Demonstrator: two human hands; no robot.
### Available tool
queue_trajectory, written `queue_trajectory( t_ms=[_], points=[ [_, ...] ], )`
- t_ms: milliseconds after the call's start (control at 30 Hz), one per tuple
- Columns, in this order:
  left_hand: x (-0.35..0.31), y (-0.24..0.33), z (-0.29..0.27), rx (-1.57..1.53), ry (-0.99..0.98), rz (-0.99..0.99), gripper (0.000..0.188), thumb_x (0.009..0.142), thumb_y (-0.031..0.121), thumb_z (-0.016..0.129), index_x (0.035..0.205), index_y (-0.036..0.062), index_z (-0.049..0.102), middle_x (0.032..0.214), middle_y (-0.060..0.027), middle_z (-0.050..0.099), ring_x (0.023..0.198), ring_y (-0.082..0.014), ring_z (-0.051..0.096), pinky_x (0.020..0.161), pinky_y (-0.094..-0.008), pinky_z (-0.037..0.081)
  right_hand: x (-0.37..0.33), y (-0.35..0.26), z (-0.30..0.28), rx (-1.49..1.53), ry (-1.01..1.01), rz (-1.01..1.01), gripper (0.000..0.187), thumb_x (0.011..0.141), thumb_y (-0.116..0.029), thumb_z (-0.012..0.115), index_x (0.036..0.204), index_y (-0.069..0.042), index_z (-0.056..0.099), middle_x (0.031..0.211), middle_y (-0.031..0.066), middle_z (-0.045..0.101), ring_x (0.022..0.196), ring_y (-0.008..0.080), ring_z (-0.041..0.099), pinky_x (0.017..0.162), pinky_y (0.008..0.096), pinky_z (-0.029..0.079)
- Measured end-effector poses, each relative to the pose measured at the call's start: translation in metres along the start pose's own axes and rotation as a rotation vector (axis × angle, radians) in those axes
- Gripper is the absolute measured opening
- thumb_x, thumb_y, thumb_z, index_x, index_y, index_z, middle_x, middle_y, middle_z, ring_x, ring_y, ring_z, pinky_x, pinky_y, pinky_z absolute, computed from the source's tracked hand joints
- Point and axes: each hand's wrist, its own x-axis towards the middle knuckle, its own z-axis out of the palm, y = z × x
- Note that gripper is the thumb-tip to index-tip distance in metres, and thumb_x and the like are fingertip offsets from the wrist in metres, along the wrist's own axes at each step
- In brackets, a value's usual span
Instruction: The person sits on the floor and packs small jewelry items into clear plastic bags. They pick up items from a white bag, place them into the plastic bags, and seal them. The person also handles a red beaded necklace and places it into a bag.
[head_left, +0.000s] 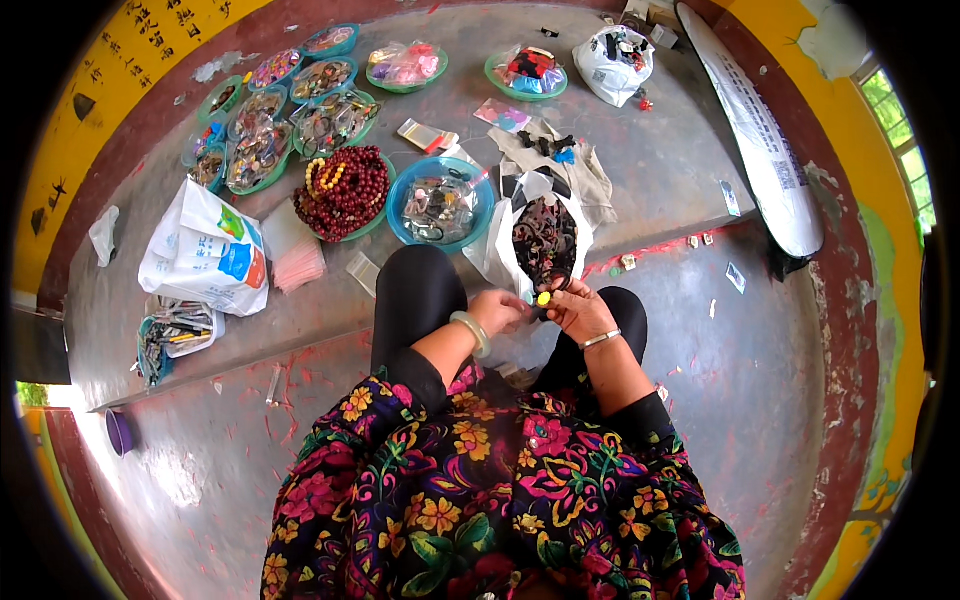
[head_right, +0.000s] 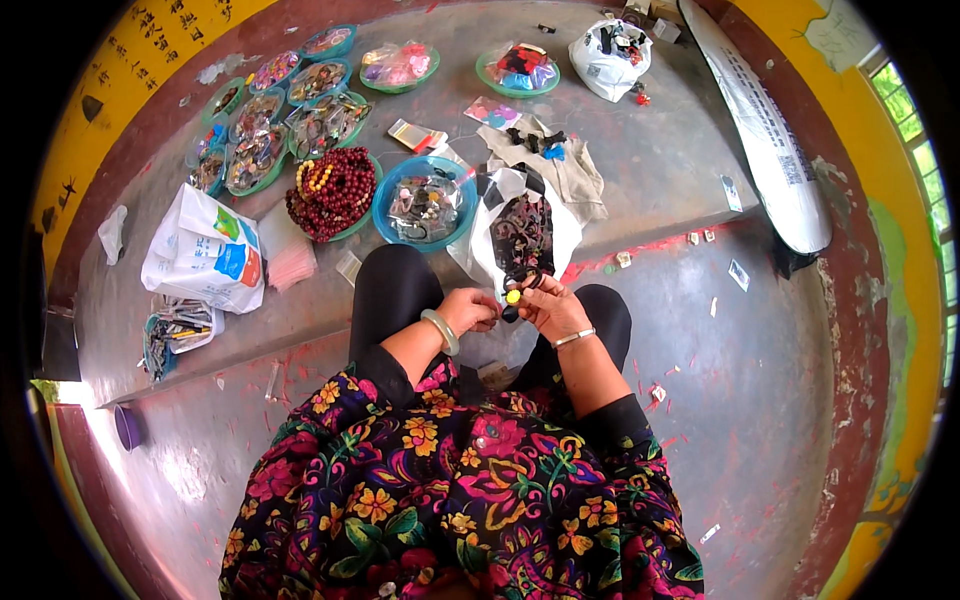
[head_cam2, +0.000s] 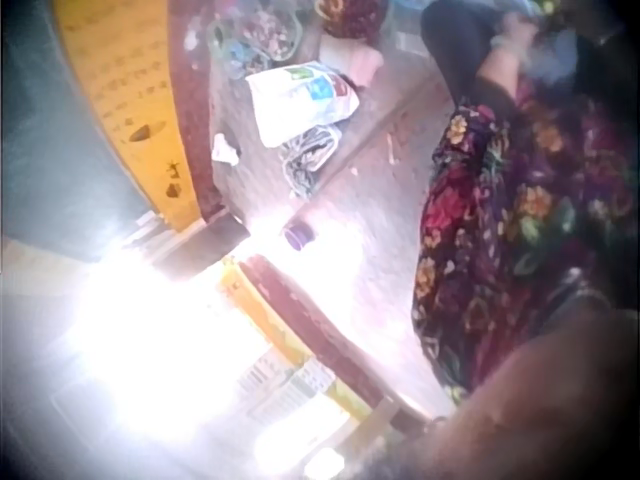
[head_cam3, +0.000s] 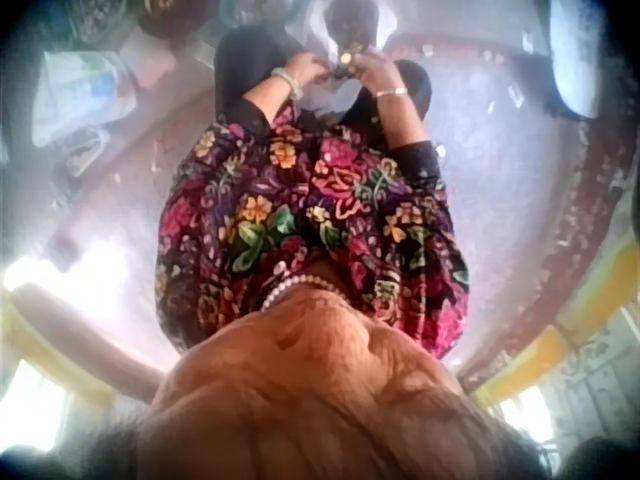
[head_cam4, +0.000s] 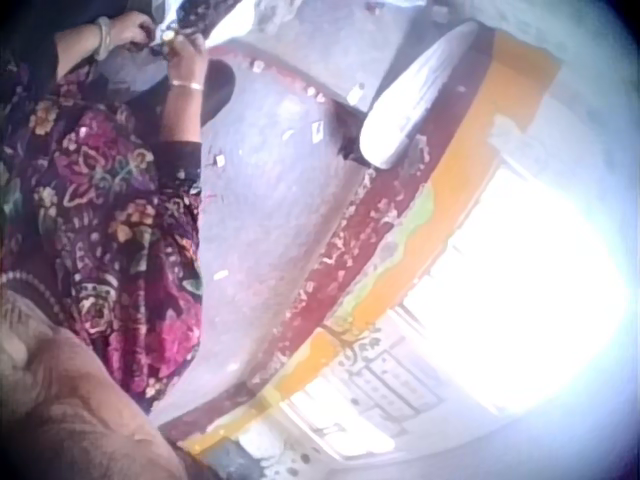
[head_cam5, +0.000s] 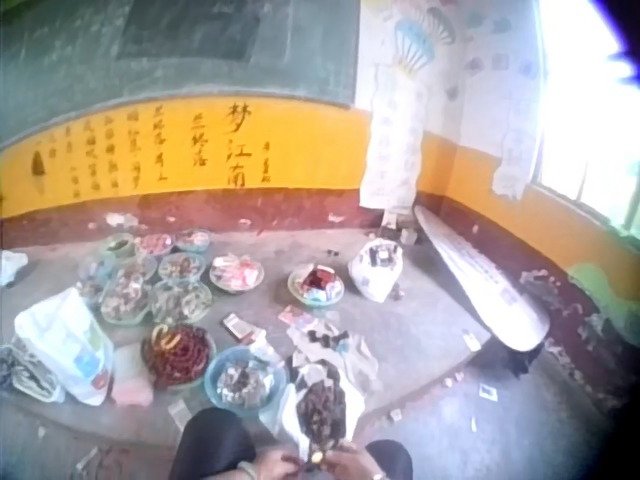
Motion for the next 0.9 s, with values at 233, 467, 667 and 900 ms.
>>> queue_trajectory(
  t_ms=[233, 467, 667, 900],
  points=[
    [0.0, -0.001, 0.002, 0.123, 0.12, -0.003, 0.01, 0.07, -0.004, 0.053, 0.081, -0.0054, 0.055, 0.068, -0.0098, 0.056, 0.057, -0.0157, 0.055, 0.052, -0.0253, 0.045, -0.01, 0.006, 0.012, -0.186, -0.113, -0.002, 0.009, 0.076, -0.003, 0.058, 0.084, -0.005, 0.057, 0.087, 0.0088, 0.061, 0.073, 0.0135, 0.059, 0.06, 0.0225, 0.048],
    [0.004, -0.005, 0.001, 0.295, 0.129, 0.061, 0.008, 0.069, -0.002, 0.051, 0.075, -0.0047, 0.055, 0.06, -0.0083, 0.054, 0.049, -0.0135, 0.049, 0.044, -0.0262, 0.037, 0.005, 0.02, -0.003, -0.445, 0.079, -0.084, 0.008, 0.075, 0.001, 0.056, 0.081, -0.004, 0.056, 0.078, 0.0042, 0.061, 0.066, 0.0108, 0.058, 0.059, 0.0231, 0.049],
    [-0.005, 0.002, 0.005, 0.591, 0.216, 0.19, 0.009, 0.067, 0.006, 0.054, 0.069, -0.002, 0.057, 0.055, -0.0074, 0.055, 0.048, -0.0141, 0.052, 0.046, -0.0278, 0.039, 0.006, 0.023, -0.006, -0.481, 0.113, -0.139, 0.008, 0.073, 0.002, 0.058, 0.08, -0.003, 0.055, 0.074, 0.0038, 0.059, 0.064, 0.0102, 0.057, 0.059, 0.0225, 0.048],
    [-0.004, 0.0, 0.005, 0.808, 0.248, 0.267, 0.015, 0.064, 0.013, 0.056, 0.07, -0.0001, 0.06, 0.061, -0.0116, 0.06, 0.055, -0.0211, 0.058, 0.052, -0.0322, 0.044, 0.01, 0.036, -0.009, -0.853, 0.067, -0.26, 0.01, 0.068, 0.001, 0.064, 0.073, -0.002, 0.056, 0.07, 0.0006, 0.057, 0.059, 0.0063, 0.052, 0.054, 0.0201, 0.041]
  ],
)
